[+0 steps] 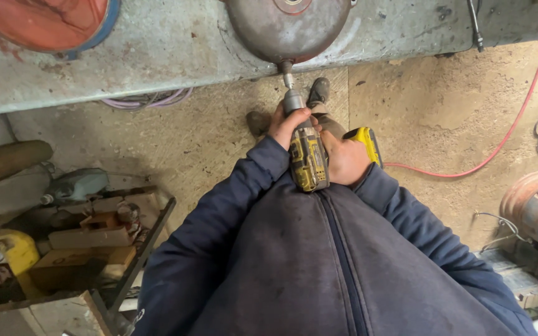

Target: Unscrew several bolts from a metal motor or pump casing using a cordless power driver to disassemble the unit.

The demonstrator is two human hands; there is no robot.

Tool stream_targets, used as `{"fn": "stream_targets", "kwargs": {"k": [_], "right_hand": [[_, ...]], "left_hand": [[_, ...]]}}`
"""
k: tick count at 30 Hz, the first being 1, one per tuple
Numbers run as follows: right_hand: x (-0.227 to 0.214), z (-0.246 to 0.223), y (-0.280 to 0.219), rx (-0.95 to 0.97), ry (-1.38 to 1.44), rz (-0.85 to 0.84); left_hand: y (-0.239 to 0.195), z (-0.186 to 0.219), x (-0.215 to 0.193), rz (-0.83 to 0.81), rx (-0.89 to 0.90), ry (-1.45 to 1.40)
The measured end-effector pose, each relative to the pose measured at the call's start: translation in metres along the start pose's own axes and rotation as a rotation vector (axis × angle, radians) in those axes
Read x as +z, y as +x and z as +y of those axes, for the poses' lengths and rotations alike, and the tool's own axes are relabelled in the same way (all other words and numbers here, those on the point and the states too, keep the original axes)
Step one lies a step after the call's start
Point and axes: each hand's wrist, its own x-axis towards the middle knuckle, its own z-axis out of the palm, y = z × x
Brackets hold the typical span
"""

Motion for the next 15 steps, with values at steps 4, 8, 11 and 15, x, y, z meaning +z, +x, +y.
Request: {"fn": "stream_targets", "kwargs": {"k": [4, 8, 11, 15], "right_hand": [[0.001, 0.0, 0.002, -0.016, 0.005, 0.005], [0.0, 0.001, -0.001, -0.016, 0.019, 0.016], [0.004, 0.006, -0.001, -0.041, 0.029, 0.04], [0.015, 0.01, 0.003, -0.126, 0.058, 0.104]], "left_hand": [[-0.002, 0.0, 0.004, 0.061, 0.031, 0.011], [0.006, -0.007, 0.0, 0.026, 0.063, -0.006], [0.005, -0.002, 0.001, -0.018, 0.066, 0.015], [0.008, -0.005, -0.011, -0.015, 0.049, 0.045]]}}
